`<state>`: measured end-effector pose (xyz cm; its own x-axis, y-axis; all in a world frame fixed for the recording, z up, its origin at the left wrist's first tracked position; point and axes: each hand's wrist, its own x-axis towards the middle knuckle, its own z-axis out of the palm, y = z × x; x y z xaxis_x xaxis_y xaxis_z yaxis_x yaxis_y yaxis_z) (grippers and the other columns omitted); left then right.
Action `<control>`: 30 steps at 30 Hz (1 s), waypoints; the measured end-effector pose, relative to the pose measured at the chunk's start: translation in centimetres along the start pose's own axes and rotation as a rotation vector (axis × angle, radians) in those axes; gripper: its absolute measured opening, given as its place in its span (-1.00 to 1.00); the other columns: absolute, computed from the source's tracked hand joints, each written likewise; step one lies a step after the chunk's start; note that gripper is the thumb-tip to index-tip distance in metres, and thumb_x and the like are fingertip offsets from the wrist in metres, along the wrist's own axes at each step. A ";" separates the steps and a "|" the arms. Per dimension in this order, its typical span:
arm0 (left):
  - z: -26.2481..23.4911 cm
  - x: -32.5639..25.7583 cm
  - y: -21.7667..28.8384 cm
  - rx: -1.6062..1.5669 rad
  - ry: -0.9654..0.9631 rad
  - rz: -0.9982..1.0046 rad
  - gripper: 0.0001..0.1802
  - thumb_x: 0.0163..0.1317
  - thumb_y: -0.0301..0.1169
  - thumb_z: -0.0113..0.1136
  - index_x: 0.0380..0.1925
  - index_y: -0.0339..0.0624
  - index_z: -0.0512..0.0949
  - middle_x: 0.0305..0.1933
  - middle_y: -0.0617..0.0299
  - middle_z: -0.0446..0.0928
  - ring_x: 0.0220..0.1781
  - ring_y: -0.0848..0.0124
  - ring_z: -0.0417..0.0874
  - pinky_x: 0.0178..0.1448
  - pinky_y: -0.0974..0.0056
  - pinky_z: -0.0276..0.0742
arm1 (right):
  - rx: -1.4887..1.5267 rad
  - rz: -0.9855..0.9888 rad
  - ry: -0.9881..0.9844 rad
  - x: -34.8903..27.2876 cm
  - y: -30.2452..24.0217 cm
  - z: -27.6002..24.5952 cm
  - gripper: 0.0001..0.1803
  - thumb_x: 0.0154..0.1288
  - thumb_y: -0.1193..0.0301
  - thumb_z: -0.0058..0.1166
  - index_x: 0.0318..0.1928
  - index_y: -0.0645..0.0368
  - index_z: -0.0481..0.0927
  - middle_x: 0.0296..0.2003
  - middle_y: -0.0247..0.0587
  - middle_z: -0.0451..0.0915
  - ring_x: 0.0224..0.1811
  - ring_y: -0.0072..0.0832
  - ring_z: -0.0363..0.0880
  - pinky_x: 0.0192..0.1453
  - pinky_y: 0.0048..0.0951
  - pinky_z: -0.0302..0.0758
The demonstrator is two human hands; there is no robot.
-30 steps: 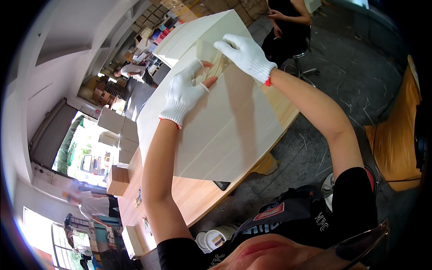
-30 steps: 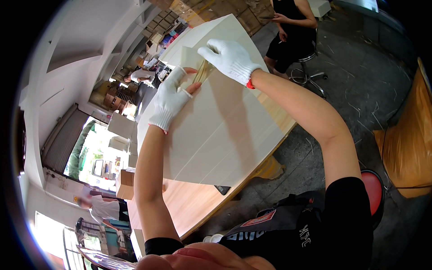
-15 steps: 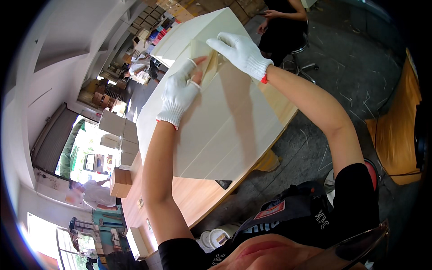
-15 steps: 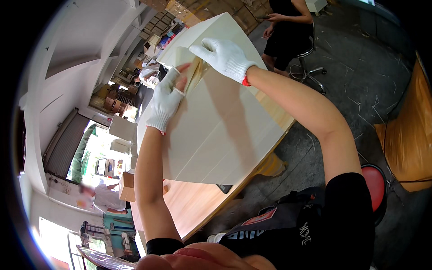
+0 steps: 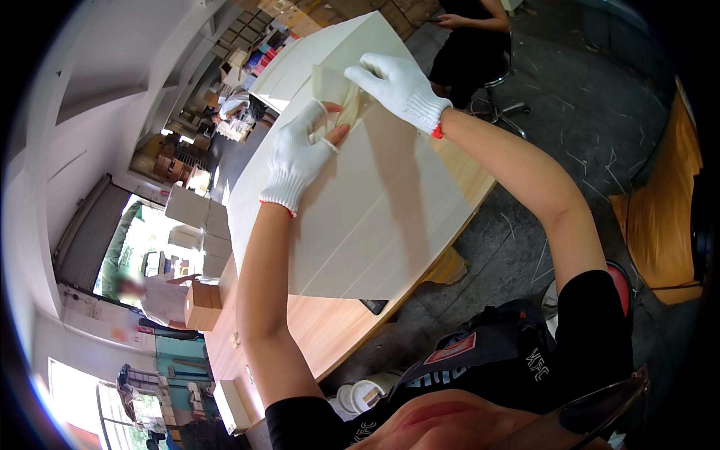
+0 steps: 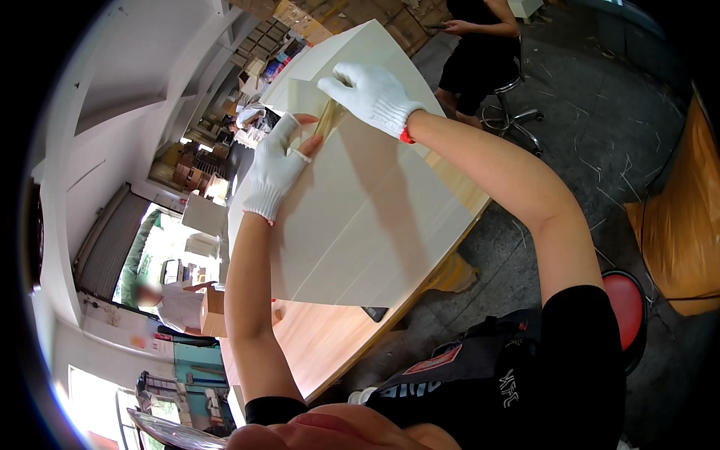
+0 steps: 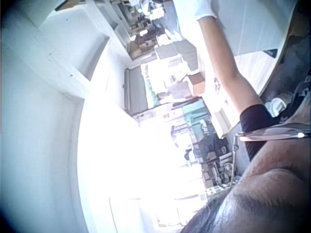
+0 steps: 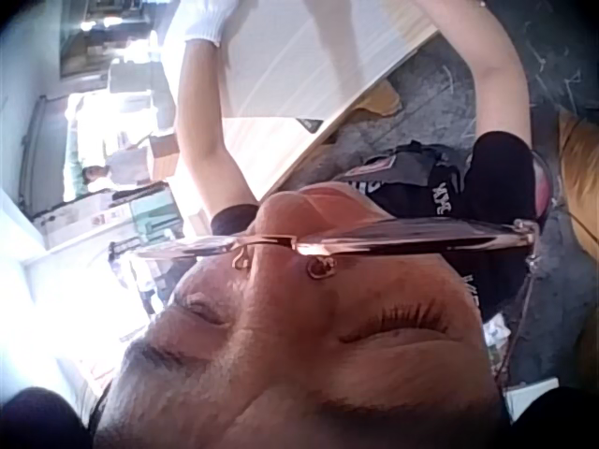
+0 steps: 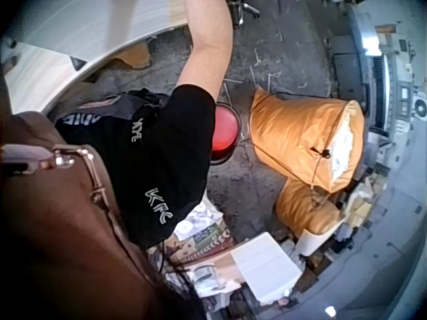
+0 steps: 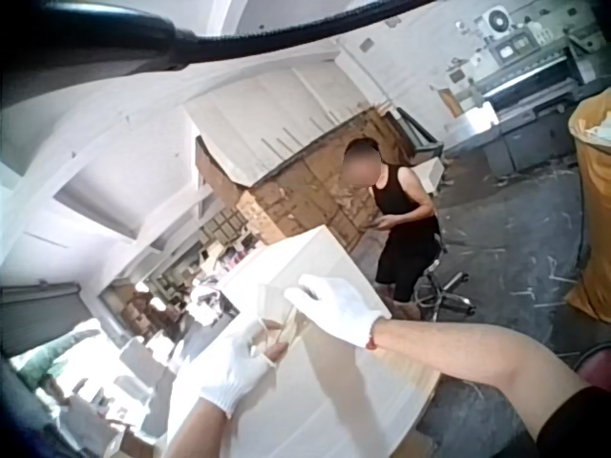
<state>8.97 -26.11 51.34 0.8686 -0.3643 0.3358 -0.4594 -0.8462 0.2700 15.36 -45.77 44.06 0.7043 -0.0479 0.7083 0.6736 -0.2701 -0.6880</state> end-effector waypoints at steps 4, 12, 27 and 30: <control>0.2 0.2 -0.6 -0.045 -0.003 0.020 -0.58 0.17 -0.22 0.40 0.04 0.03 0.59 -0.04 -0.03 0.68 0.07 0.14 0.68 0.14 0.17 0.51 | -0.003 -0.005 0.000 -0.1 0.0 0.0 -0.52 0.46 0.13 0.05 -0.42 0.28 0.31 -0.56 -0.17 0.16 -0.49 -0.45 0.10 -0.35 -0.34 0.24; 0.1 0.1 -0.3 -0.048 -0.012 0.030 -0.58 0.22 -0.28 0.32 0.11 0.08 0.59 -0.06 0.00 0.68 0.04 0.16 0.68 0.14 0.19 0.52 | 0.070 -0.032 0.037 0.0 0.9 0.4 -0.38 0.41 -0.07 -0.01 -0.52 0.24 0.28 -0.60 0.00 0.25 -0.58 -0.15 0.24 -0.41 -0.12 0.22; 0.0 -0.5 0.1 -0.012 0.054 0.077 -0.69 0.37 -0.37 0.03 0.06 0.01 0.59 -0.14 0.00 0.69 -0.09 0.18 0.69 0.07 0.20 0.53 | -0.691 -0.352 -0.390 1.9 -2.4 -3.6 -0.54 0.40 -0.04 -0.03 -0.27 0.14 0.56 -0.49 -0.05 0.57 -0.39 -0.08 0.59 -0.28 -0.18 0.48; 0.2 -0.3 0.0 -0.027 0.058 0.125 -0.70 0.37 -0.37 0.03 0.06 0.01 0.59 -0.14 0.00 0.69 -0.09 0.18 0.70 0.07 0.20 0.53 | -0.379 -0.209 -0.335 2.3 -0.6 -2.2 -0.54 0.45 -0.01 -0.04 -0.27 0.19 0.51 -0.52 -0.06 0.50 -0.44 -0.13 0.47 -0.26 -0.23 0.42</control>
<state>8.78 -26.09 51.02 0.7922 -0.4430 0.4198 -0.5693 -0.7843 0.2468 16.08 -47.80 46.50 0.6390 0.3363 0.6918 0.7223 -0.5717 -0.3892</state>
